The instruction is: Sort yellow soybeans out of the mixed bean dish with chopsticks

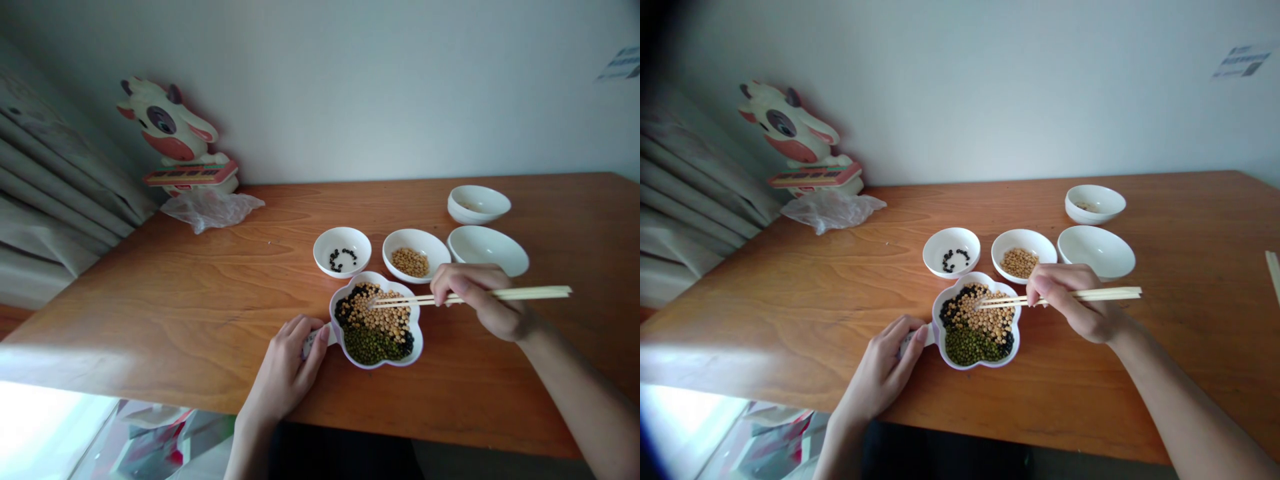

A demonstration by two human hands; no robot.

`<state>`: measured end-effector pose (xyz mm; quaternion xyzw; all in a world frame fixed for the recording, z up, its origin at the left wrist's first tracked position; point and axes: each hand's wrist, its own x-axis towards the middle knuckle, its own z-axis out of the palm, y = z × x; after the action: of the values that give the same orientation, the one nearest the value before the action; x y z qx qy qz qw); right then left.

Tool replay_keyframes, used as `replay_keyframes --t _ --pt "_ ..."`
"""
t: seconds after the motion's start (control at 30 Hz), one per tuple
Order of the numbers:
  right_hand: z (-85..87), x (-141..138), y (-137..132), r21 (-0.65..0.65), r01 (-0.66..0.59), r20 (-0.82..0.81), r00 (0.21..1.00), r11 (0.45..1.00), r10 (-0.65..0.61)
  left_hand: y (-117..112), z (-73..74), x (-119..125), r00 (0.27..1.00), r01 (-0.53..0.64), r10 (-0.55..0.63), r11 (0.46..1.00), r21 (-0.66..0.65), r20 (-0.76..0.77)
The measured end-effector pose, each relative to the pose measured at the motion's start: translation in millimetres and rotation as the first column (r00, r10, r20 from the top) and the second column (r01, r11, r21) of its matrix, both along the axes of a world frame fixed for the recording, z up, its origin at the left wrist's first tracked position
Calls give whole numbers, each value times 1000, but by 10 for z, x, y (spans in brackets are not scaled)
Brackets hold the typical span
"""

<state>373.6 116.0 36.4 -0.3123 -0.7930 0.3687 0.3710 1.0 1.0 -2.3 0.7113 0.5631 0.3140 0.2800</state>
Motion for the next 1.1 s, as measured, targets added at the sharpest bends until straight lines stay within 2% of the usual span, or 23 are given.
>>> replay_keyframes --t 0.17,0.67,1.1 --pt "-49 -3 28 -42 -43 -47 998 998 41 6 -10 -12 1000 0 0 1000 -3 1" --pt "-89 -41 24 -49 -97 -27 995 994 96 15 -14 -9 1000 -4 4 1000 3 0" --pt "-150 -65 -12 -24 -71 -83 994 997 68 0 -3 3 1000 -9 9 1000 19 -14"
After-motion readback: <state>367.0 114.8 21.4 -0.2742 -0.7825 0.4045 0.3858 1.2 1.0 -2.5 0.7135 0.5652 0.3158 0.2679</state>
